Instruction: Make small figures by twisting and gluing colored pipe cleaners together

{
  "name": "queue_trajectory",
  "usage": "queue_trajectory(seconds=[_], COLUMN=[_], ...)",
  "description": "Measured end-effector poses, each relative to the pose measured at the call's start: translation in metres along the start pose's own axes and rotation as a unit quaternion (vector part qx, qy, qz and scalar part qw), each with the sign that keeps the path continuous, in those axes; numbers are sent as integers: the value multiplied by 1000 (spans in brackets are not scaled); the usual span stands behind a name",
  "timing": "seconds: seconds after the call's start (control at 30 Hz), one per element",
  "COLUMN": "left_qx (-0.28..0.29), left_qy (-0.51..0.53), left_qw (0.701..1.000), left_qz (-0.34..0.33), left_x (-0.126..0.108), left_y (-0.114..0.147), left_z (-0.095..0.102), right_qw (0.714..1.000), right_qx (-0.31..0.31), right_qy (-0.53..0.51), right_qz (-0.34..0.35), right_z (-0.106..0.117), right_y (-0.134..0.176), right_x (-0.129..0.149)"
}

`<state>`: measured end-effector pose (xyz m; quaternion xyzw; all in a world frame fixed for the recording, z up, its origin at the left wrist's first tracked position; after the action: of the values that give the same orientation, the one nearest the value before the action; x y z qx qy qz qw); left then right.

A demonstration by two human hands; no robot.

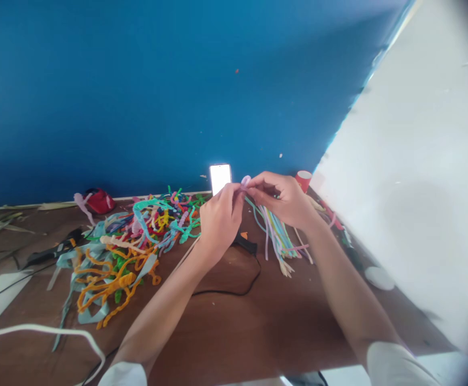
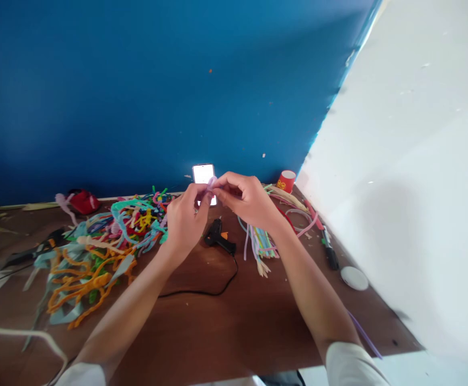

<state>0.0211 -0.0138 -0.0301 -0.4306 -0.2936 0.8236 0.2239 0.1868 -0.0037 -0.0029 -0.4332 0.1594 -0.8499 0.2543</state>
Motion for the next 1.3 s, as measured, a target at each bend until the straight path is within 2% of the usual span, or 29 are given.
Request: queue_trajectory(seconds=[0.17,0.3,0.37,0.53,0.63,0.77,0.87,1.07,1.2,1.3], left_qx=[43,44,47,95,147,214,248,270,257,238], left_qy=[124,223,298,476,527,550,548,550,561,547], left_qw=[989,967,942,849,803,770,762,752,747,762], left_qz=[72,118,144,208,236,241,241,242,248,253], left_x=[-2,1,4,4,0,1,6,14,14,11], left_y=[-4,-6,-7,-11,-12,-13,-13,-14,-14,-14], left_z=[2,-2,-5,-4,2,8,9,7,4,3], right_qw=[1000,999,999,1000,999,998,997,997,997,997], right_qx=[5,3,3,24,34,58,67,66,67,73], right_qy=[23,33,37,-6,-11,-9,-9,6,4,-3], right_qz=[-4,-5,-5,-12,-13,7,29,42,37,32], right_z=[5,6,5,4,9,17,18,15,14,13], right_y=[0,-1,-1,-2,-2,0,1,2,3,3], right_x=[-2,-3,-5,-9,-9,-10,-11,-7,-3,-1])
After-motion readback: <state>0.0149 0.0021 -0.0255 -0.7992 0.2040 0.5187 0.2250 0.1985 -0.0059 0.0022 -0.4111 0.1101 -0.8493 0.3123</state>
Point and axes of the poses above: each hand's wrist, its own y-axis away from the middle knuckle, its own z-axis out of the back of the hand, x = y × z, the point moved 1 cm from there along -y, towards the middle knuckle, and after that the axes turned 12 degrees about y, right-handed, at the moved point
